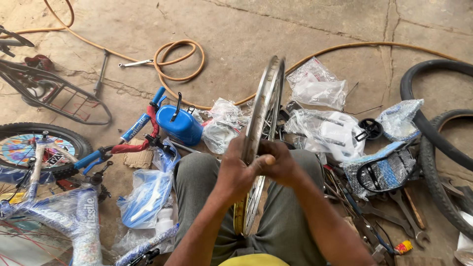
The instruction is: The person sits on the ground and repeatedly taps the rim of a bicycle wheel with a small metal tool. They rotate the wheel to access different sections of the rim, continuing the tapping motion throughout the clip.
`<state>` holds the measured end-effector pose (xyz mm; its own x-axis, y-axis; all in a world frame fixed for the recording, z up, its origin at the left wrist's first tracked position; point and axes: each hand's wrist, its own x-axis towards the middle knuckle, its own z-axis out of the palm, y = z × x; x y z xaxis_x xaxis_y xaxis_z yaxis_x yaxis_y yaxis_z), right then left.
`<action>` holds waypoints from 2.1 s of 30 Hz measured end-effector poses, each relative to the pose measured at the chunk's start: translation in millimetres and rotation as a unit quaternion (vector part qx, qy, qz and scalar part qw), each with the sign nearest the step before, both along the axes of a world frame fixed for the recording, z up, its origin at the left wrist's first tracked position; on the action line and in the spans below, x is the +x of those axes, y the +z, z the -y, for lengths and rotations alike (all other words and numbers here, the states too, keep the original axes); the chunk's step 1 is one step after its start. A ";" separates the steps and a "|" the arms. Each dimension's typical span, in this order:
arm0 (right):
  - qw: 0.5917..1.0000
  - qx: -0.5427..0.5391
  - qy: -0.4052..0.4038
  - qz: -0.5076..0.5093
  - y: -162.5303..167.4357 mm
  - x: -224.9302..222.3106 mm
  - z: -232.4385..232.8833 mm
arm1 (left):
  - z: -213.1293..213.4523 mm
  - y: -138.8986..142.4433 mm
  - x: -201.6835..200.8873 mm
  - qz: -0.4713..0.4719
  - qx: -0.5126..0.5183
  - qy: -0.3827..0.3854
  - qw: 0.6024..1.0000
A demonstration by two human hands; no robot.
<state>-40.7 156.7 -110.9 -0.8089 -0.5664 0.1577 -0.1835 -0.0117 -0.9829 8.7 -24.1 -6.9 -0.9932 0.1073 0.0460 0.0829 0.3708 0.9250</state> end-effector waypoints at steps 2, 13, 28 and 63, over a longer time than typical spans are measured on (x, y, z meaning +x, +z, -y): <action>0.952 0.033 -0.177 -0.246 5.4 19.8 28.1 | 2.9 -1.4 -1.8 0.000 0.042 0.012 0.999; 0.994 0.084 -0.066 -0.032 31.6 11.1 32.0 | 10.3 -3.8 1.4 -0.096 0.065 0.041 0.992; 0.963 -0.156 -0.196 -0.101 13.4 1.2 20.5 | 7.3 7.6 2.9 -0.103 0.016 0.035 0.994; 0.917 -0.342 -0.035 0.204 17.6 -9.0 -2.3 | -18.8 -1.5 13.9 -0.199 -0.043 0.015 0.979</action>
<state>-49.8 159.0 -93.3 -0.9101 -0.3923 0.1337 0.1731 -0.6530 -0.7374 22.7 -5.3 -8.5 -0.9014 0.0990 0.4215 0.4179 0.4534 0.7873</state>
